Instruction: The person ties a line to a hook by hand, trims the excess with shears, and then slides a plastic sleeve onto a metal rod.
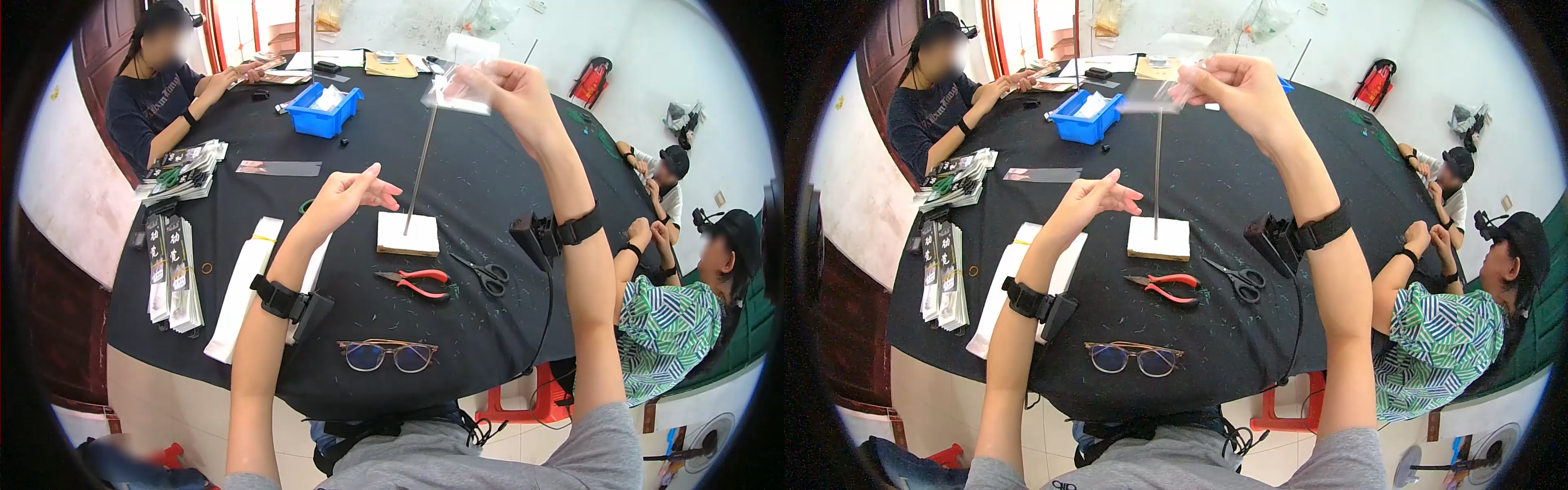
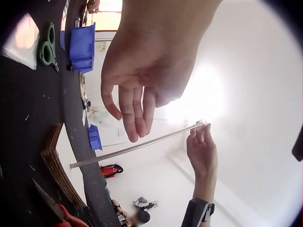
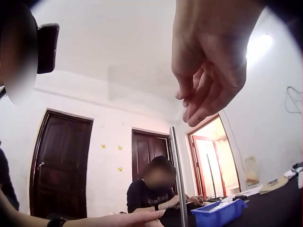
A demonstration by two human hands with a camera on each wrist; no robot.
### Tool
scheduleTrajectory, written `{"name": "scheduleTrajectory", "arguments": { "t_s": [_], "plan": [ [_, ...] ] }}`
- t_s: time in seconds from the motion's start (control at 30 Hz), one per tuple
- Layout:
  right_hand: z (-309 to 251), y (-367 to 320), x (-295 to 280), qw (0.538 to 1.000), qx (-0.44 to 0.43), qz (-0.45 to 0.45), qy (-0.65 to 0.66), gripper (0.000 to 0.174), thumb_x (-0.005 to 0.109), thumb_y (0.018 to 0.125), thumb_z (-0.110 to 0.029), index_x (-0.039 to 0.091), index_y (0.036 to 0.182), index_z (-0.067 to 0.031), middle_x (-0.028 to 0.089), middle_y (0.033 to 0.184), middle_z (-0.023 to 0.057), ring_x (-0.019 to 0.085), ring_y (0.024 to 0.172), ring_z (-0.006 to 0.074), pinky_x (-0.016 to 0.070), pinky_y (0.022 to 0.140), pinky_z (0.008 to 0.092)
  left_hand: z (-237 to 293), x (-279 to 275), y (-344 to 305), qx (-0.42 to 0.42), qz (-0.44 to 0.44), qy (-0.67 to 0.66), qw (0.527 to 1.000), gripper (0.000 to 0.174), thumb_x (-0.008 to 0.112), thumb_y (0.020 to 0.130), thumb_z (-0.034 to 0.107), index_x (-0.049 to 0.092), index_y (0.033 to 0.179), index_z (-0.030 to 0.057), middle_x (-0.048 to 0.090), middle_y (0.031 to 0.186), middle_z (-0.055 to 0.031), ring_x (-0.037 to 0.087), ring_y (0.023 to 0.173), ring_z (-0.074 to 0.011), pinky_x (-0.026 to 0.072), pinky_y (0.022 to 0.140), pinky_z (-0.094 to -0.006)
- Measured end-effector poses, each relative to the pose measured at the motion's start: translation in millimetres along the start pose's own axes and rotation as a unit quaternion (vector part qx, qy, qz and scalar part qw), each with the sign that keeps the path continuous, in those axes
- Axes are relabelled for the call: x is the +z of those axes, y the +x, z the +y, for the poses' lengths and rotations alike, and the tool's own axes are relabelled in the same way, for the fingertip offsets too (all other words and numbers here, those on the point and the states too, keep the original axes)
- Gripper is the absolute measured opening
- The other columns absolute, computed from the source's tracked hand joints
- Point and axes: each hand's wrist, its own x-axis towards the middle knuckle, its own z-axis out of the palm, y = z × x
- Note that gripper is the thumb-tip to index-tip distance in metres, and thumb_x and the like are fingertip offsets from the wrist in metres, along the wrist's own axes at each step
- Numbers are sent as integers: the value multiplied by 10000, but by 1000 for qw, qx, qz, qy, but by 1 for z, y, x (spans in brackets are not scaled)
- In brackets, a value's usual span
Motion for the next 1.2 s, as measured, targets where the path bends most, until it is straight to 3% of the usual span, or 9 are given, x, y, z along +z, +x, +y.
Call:
{"name": "scheduleTrajectory", "arguments": {
  "t_s": [0.23,0.43,0.5,0.67,0.87,0.97,1.03,1.13,1.2],
  "plan": [
    [-3,-4,8,998,42,-50,10,193,597,923,-137,677,987,26,702,857,81,659,810,127,510,761,254,2,-1,-2,7,3,-13,1000,519,392,1006,371,683,970,-58,697,872,-158,682,826,-207,510,849,-315],
    [12,-18,24,988,70,-138,-1,182,625,904,-142,673,949,27,699,850,74,653,804,113,514,752,253,-18,-1,0,-62,50,-194,978,385,484,980,334,652,973,-13,656,809,-66,664,822,-168,514,805,-299],
    [32,-32,37,988,69,-137,24,146,643,882,-98,672,893,45,708,825,88,652,753,95,520,709,242,-29,-3,0,-92,71,-330,937,281,546,955,285,627,973,16,623,801,-28,652,818,-145,518,781,-291],
    [60,-53,55,981,101,-153,67,145,614,886,-77,664,892,58,709,814,83,643,752,79,514,695,237,-34,-3,-3,-91,80,-345,931,236,571,937,244,621,981,18,625,825,-14,637,810,-128,520,777,-285],
    [88,-79,74,982,107,-152,46,152,659,866,-111,674,879,40,678,710,65,587,660,49,484,612,238,-22,-7,-2,-98,118,-166,974,253,584,931,254,628,1039,30,631,868,-12,628,856,-112,491,793,-251],
    [101,-87,79,985,89,-140,54,159,665,866,-116,671,868,43,668,696,62,578,655,49,479,606,246,23,3,4,0,115,-68,991,283,575,939,263,627,1082,25,648,932,-30,623,894,-113,479,804,-247],
    [102,-88,82,987,73,-137,54,165,667,866,-118,668,863,47,664,693,61,576,656,50,478,605,249,52,15,14,121,130,7,984,300,594,931,249,620,1113,13,656,987,-43,618,932,-114,475,818,-254],
    [96,-89,80,983,109,-140,38,171,658,873,-116,661,846,52,664,695,65,567,654,48,471,598,251,71,19,35,204,109,47,972,285,628,911,229,635,1090,7,662,1002,-45,611,965,-109,467,842,-260],
    [94,-89,81,985,104,-137,32,175,657,874,-119,658,837,52,659,688,66,556,643,48,464,589,251,83,19,37,194,93,93,972,272,638,904,217,644,1075,6,663,996,-38,608,971,-106,464,851,-257]
  ]
}}
